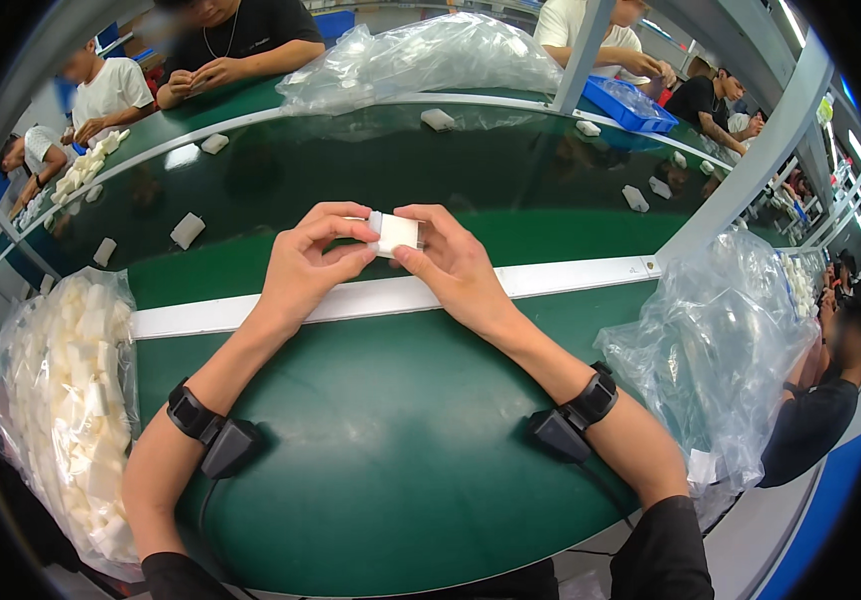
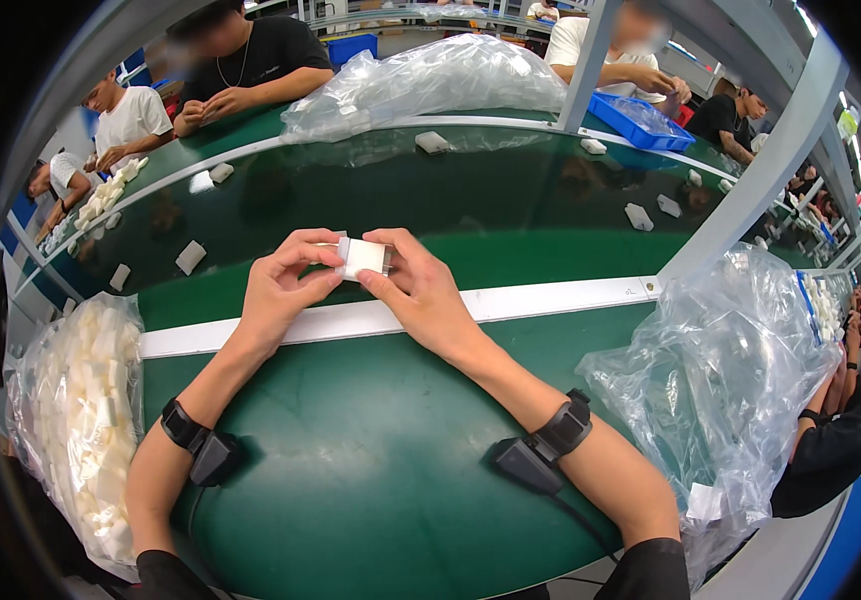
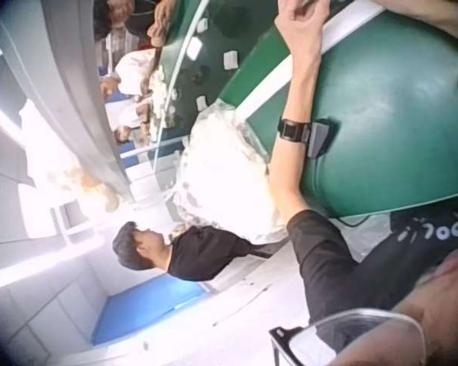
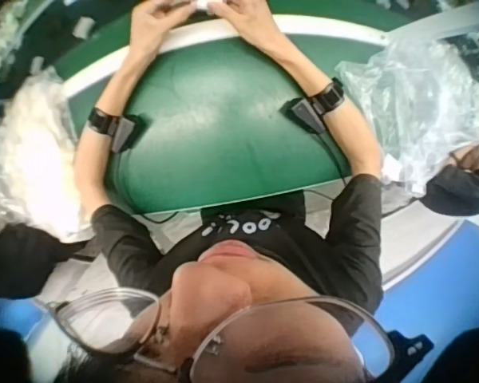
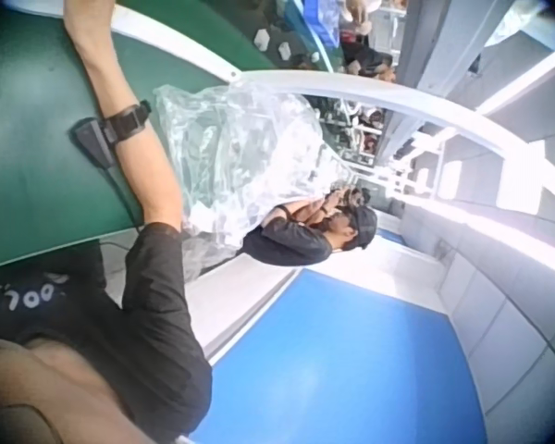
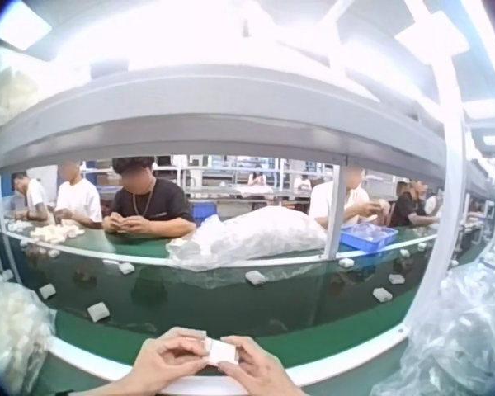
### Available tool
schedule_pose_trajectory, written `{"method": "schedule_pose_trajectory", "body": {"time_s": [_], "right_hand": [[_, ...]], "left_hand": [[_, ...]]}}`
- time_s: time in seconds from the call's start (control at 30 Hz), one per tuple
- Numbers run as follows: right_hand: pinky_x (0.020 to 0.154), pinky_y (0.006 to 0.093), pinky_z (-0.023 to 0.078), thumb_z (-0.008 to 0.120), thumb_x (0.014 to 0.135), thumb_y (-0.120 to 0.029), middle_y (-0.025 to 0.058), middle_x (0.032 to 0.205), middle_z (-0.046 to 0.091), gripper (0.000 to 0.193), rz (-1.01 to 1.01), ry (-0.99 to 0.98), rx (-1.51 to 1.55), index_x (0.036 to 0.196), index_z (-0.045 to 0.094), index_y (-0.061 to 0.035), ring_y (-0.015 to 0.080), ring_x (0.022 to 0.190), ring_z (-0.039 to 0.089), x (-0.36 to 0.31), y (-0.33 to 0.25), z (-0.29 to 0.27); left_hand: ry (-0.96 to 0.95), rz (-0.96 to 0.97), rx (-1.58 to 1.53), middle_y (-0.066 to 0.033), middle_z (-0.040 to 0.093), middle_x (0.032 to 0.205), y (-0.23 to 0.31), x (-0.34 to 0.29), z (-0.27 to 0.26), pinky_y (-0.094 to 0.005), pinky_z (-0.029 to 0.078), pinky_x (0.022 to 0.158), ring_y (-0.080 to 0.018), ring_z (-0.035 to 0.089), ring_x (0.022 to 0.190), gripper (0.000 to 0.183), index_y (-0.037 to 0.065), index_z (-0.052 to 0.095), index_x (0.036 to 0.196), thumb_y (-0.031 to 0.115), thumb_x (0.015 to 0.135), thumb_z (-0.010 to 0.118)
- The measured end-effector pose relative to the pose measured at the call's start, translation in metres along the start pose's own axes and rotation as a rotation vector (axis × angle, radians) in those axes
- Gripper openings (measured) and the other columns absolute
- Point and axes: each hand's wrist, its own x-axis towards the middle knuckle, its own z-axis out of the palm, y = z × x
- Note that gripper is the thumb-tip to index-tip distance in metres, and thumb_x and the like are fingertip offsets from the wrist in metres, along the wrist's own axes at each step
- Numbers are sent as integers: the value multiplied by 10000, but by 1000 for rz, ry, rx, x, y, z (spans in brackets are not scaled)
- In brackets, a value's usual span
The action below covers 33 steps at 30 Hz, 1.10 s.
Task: Assembling small white plastic components and placing them into clear plastic containers on a factory conveyor belt.
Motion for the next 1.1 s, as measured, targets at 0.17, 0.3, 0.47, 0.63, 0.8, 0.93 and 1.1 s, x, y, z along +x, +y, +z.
{"method": "schedule_pose_trajectory", "body": {"time_s": [0.17, 0.3, 0.47, 0.63, 0.8, 0.93, 1.1], "right_hand": [[777, 308, 587, 660, 932, -75, 177, 1107, 646, 345, 129, -69, 55, 1234, 529, 28, 184, 935, 682, -2, -1, -1], [790, 297, 592, 635, 946, -70, 154, 1059, 668, 320, 55, -58, 15, 1235, 540, 30, 183, 913, 687, -1, 0, -1], [787, 286, 589, 635, 953, -80, 143, 1046, 673, 285, 64, -23, 58, 1206, 579, 38, 170, 918, 685, 0, 4, -2], [711, 265, 580, 659, 946, -94, 131, 1012, 692, 246, 59, 12, 8, 1149, 620, 38, 147, 799, 689, -2, 5, -2], [691, 261, 574, 674, 937, -102, 114, 975, 686, 238, 45, 26, -20, 1125, 631, 37, 138, 768, 682, -3, 1, -1], [671, 266, 567, 672, 941, -116, 104, 929, 671, 220, 61, -7, -15, 1102, 634, 29, 129, 761, 664, -2, 3, -3], [660, 270, 555, 633, 959, -111, 82, 885, 648, 184, 21, -48, -162, 1089, 630, 20, 117, 763, 639, -3, -5, -3]], "left_hand": [[103, -112, -27, -107, 643, 1171, 9, 1, 4, -316, 512, 962, -184, 641, 1062, 176, -46, 696, 1042, 27, 882, 700], [105, -231, -14, -104, 685, 1089, 11, 1, 2, -293, 537, 922, -163, 664, 1003, 221, -72, 685, 1087, 37, 895, 691], [74, -220, 65, -97, 683, 1062, 10, 0, 2, -295, 569, 876, -155, 670, 969, 211, -55, 696, 1090, 36, 899, 687], [59, -162, 86, -78, 685, 1071, 8, -1, 2, -299, 559, 905, -160, 676, 970, 185, -32, 721, 1047, 45, 878, 718], [25, -133, 121, -72, 660, 1076, 9, -1, 2, -300, 556, 904, -161, 673, 959, 166, -37, 717, 1030, 37, 881, 707], [-9, -144, 87, -65, 653, 1063, 7, -1, 0, -284, 574, 851, -160, 673, 946, 150, -42, 708, 1002, 46, 880, 712], [-38, -244, 78, -63, 653, 1055, 10, 1, -4, -274, 583, 804, -159, 675, 937, 128, -38, 709, 990, 49, 896, 696]]}}
